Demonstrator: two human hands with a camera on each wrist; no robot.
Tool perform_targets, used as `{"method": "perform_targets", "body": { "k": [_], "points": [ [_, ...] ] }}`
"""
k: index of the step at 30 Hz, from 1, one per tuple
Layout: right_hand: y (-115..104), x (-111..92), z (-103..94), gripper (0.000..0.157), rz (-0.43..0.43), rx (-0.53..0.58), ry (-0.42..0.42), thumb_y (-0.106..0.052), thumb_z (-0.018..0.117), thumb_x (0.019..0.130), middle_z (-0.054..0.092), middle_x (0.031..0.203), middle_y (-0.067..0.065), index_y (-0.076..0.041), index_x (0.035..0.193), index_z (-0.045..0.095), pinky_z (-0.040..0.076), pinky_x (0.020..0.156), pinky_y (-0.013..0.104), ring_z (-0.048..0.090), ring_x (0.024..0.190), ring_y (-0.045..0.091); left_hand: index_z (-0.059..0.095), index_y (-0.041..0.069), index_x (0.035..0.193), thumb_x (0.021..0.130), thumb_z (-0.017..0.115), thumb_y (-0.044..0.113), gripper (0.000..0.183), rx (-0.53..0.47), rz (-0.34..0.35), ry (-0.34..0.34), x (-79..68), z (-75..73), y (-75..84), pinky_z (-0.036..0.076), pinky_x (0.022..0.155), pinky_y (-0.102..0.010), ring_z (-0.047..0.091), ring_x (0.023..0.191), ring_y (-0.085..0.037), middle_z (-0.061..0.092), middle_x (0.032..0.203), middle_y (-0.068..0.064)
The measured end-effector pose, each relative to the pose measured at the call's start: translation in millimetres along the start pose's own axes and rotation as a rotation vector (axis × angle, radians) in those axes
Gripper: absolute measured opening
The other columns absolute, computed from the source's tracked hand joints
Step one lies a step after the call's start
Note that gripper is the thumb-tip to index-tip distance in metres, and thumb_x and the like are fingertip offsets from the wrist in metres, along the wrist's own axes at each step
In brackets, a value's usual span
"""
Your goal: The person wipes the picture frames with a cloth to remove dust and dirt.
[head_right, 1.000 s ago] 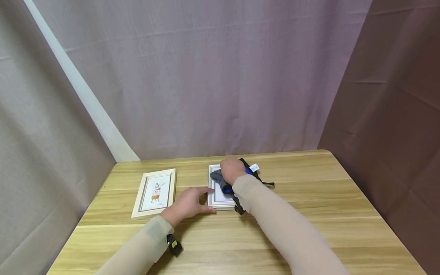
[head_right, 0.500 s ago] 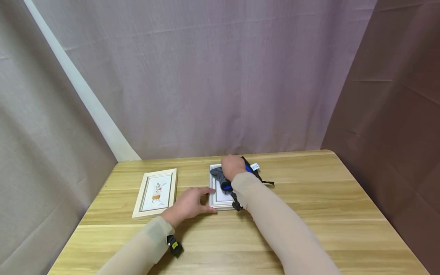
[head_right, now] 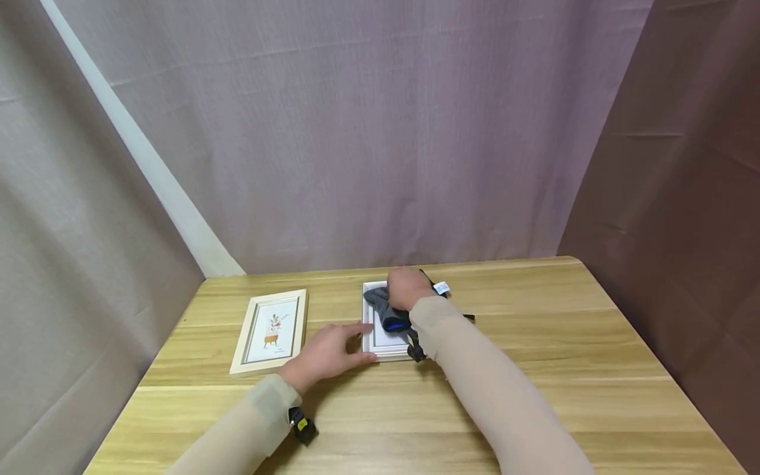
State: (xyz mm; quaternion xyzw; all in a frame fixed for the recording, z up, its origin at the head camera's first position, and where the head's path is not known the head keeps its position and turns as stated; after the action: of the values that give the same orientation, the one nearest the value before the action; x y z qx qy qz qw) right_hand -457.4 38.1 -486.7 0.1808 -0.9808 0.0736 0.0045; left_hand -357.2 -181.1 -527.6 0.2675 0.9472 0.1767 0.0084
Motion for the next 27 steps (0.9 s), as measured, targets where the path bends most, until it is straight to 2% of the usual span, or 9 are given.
{"method": "perform_targets", "body": {
  "k": [5,8,12,15,21,27],
  "points": [
    [2,-4,-2.7,0.028,-0.039,0.014,-0.002,-0.022,0.085,0.091,0.064,0.073,-0.002,-0.016,0.068,0.070,0.056,0.073,0.046,0.056,0.070,0.022,0.070,0.028,0.150,0.094,0.079,0.066,0.068,0.003,-0.019,0.017,0.6,-1.2,1.9,0.056,0.105,-0.046,0.069,0.131,-0.028,0.069,0.150,0.000],
    [2,-6,-2.8,0.030,-0.043,0.021,-0.017,-0.022,0.085,0.092,0.064,0.071,-0.002,-0.016,0.066,0.070,0.055,0.071,0.045,0.056,0.069,0.022,0.070,0.027,0.149,0.095,0.078,0.067,0.068,0.026,-0.016,0.025,0.2,-1.0,2.9,0.059,0.096,-0.045,0.074,0.119,-0.027,0.074,0.142,0.000],
    [1,-10,-2.9,0.020,-0.023,0.034,-0.041,-0.023,0.085,0.093,0.070,0.080,-0.002,-0.016,0.076,0.077,0.058,0.075,0.046,0.062,0.074,0.021,0.070,0.027,0.150,0.096,0.075,0.069,0.069,0.068,0.004,0.030,0.4,1.3,2.9,0.060,0.084,-0.042,0.077,0.103,-0.024,0.079,0.127,-0.001],
    [0,-15,-3.5,0.014,-0.017,0.047,-0.064,-0.023,0.085,0.094,0.072,0.086,-0.001,-0.015,0.083,0.079,0.059,0.078,0.047,0.064,0.077,0.021,0.069,0.027,0.151,0.096,0.073,0.071,0.071,0.082,0.016,0.031,2.2,2.7,2.4,0.060,0.082,-0.041,0.077,0.101,-0.023,0.080,0.122,0.000],
    [-4,-30,-3.7,0.009,-0.072,0.049,-0.073,-0.021,0.086,0.093,0.077,0.093,0.000,-0.013,0.091,0.084,0.062,0.082,0.047,0.070,0.086,0.022,0.070,0.024,0.149,0.096,0.075,0.070,0.070,0.073,0.017,0.030,3.8,-0.3,3.4,0.060,0.083,-0.042,0.077,0.104,-0.024,0.079,0.128,0.000],
    [-7,-41,-1.5,0.011,-0.147,0.045,-0.080,-0.019,0.086,0.092,0.073,0.084,-0.004,-0.016,0.083,0.083,0.060,0.077,0.042,0.064,0.079,0.015,0.072,0.024,0.146,0.094,0.077,0.070,0.070,0.072,0.007,0.031,2.8,-2.5,1.6,0.060,0.081,-0.041,0.076,0.100,-0.021,0.080,0.121,0.001]
  ]
}}
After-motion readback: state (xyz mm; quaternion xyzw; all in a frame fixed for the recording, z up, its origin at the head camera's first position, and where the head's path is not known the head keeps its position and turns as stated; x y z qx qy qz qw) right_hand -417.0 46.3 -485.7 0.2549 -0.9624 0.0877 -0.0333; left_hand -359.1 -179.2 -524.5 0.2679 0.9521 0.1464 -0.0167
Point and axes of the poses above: each hand's wrist, its own x-axis towards the middle knuckle, its own z-axis out of the palm, y = z × x, the point moved 1 cm from there along x, towards the middle knuckle
